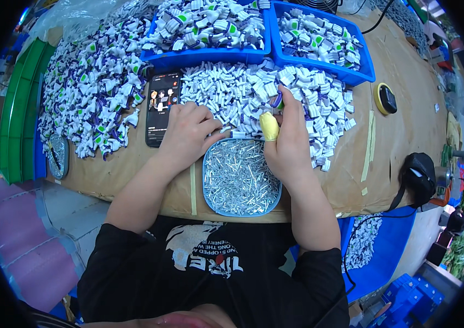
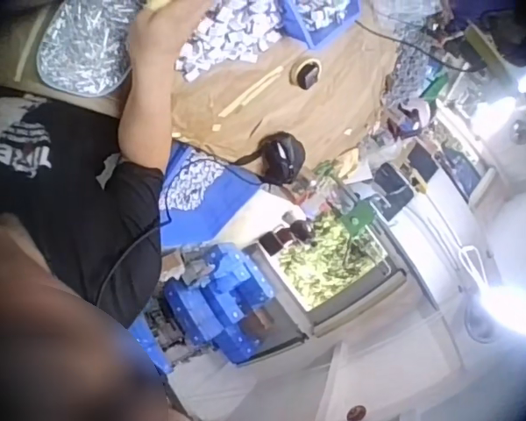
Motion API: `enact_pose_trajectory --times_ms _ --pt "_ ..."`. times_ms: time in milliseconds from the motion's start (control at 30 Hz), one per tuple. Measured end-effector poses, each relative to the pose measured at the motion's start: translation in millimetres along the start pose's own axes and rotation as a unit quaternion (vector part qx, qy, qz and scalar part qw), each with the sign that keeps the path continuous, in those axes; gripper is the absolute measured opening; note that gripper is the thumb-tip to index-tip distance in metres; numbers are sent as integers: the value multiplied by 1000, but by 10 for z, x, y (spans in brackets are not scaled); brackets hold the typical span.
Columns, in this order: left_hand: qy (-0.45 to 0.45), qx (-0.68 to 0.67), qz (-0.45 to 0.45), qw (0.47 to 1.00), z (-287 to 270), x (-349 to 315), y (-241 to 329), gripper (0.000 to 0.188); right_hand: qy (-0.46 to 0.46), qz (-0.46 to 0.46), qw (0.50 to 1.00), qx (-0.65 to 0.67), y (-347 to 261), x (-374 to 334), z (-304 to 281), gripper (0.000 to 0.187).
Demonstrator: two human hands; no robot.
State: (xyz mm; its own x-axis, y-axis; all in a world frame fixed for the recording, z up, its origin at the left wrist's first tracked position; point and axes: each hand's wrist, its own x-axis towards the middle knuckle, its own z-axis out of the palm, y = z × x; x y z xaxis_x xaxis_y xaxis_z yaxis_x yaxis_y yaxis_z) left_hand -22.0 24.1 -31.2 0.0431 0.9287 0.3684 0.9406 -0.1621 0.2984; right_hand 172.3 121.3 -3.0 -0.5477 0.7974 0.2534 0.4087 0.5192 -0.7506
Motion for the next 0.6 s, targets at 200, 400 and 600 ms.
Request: enact_pose_trajectory --times_ms 200,400,600 --pt "2 -2 5 1000 -12 -9 -16 11 4 -5 1000 18 70 8 23 56" --pt "41 -202 -81 975 -137 -30 46 10 22 9 938 346 -96 -49 -2 49" --pt "-28 -681 -270 680 -147 -108 235 18 -113 -144 956 228 -190 -292 96 56"
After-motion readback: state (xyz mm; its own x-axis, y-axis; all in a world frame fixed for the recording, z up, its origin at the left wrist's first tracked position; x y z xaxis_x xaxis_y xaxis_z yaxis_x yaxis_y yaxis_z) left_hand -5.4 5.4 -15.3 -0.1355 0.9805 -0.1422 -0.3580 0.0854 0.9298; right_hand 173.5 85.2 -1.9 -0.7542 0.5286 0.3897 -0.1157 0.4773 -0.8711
